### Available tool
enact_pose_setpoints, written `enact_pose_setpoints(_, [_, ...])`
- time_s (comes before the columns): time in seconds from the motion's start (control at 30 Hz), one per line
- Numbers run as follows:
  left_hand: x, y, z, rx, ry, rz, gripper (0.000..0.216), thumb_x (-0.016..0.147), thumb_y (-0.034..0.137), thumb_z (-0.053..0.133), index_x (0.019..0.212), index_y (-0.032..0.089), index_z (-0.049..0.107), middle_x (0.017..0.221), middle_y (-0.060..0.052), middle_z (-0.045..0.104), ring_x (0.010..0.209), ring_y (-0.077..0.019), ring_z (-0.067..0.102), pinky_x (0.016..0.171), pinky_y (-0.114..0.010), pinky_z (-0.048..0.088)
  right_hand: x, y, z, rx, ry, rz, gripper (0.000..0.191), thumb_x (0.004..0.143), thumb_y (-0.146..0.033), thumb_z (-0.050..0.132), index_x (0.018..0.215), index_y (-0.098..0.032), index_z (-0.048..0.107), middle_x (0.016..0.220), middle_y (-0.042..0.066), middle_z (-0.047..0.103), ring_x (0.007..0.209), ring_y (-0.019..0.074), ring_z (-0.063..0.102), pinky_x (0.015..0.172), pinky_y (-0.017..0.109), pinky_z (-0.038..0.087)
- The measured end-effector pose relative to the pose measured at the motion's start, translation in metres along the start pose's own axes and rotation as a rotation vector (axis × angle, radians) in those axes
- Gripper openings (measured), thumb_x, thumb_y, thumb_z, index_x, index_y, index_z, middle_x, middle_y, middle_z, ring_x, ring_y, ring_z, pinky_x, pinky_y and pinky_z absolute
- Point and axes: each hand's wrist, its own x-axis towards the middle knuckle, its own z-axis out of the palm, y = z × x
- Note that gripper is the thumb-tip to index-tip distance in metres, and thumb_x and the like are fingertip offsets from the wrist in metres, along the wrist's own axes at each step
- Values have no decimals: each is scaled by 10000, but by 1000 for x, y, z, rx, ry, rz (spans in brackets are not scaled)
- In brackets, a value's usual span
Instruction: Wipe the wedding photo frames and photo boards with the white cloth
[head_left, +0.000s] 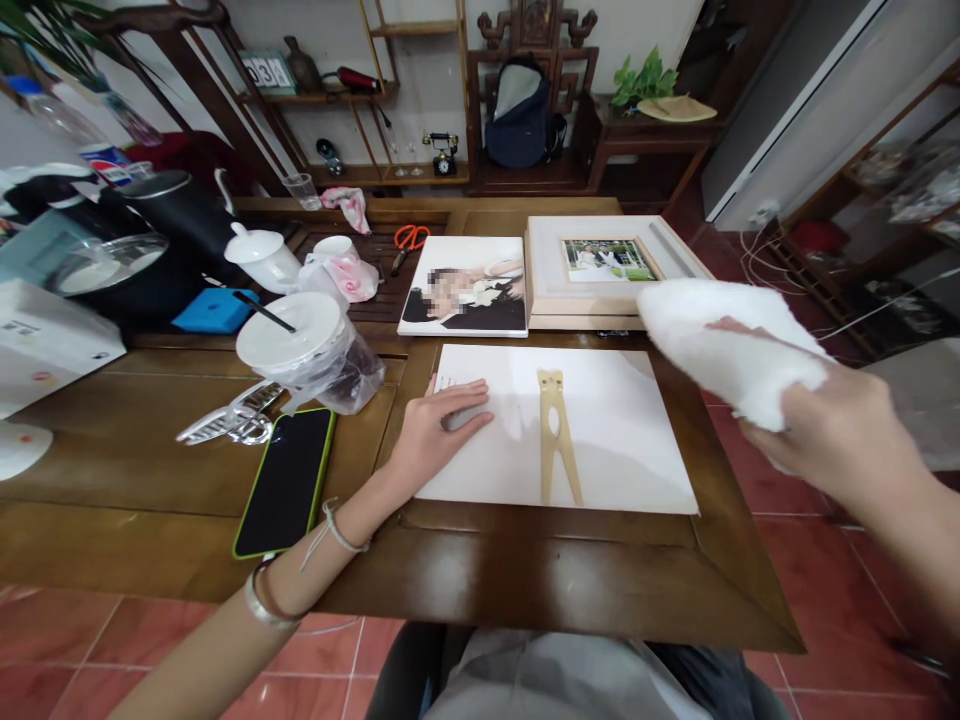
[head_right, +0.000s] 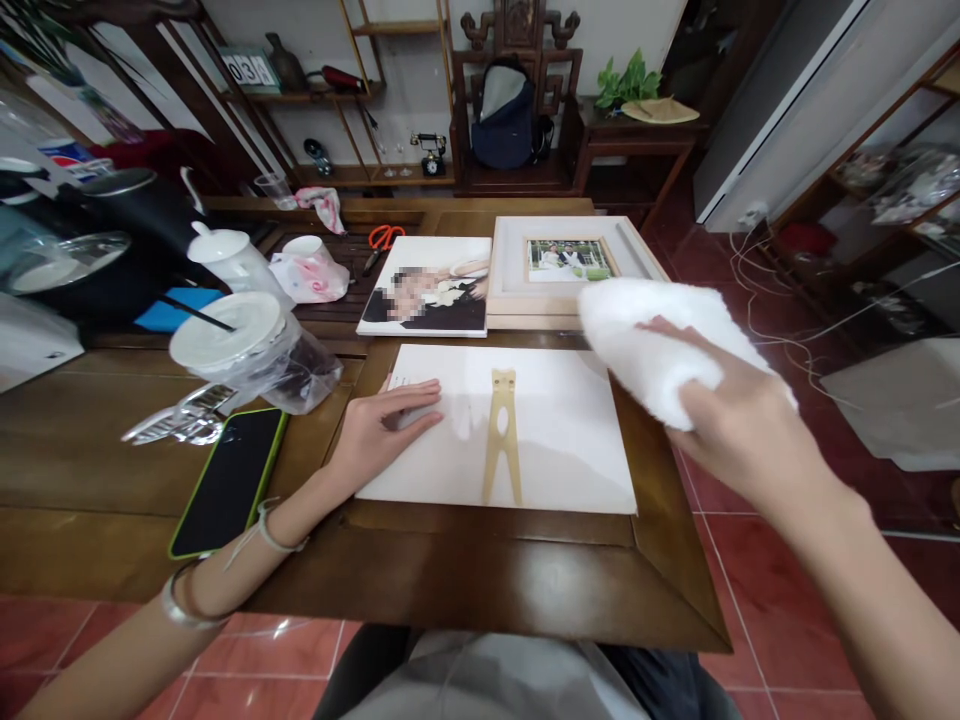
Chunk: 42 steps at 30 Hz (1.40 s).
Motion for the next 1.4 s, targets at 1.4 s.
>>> enact_pose_setpoints(1.4, [2,-4,-1,71,-61,-51,378,946,321,490,1265,170,625,1384,-106,562,1349,-252,465,1166,-503,304,62,-73,58,207,-296,-228,247,658,-3,488,820,-166,580,1461,209,450,1431,375,254,1099,678,266])
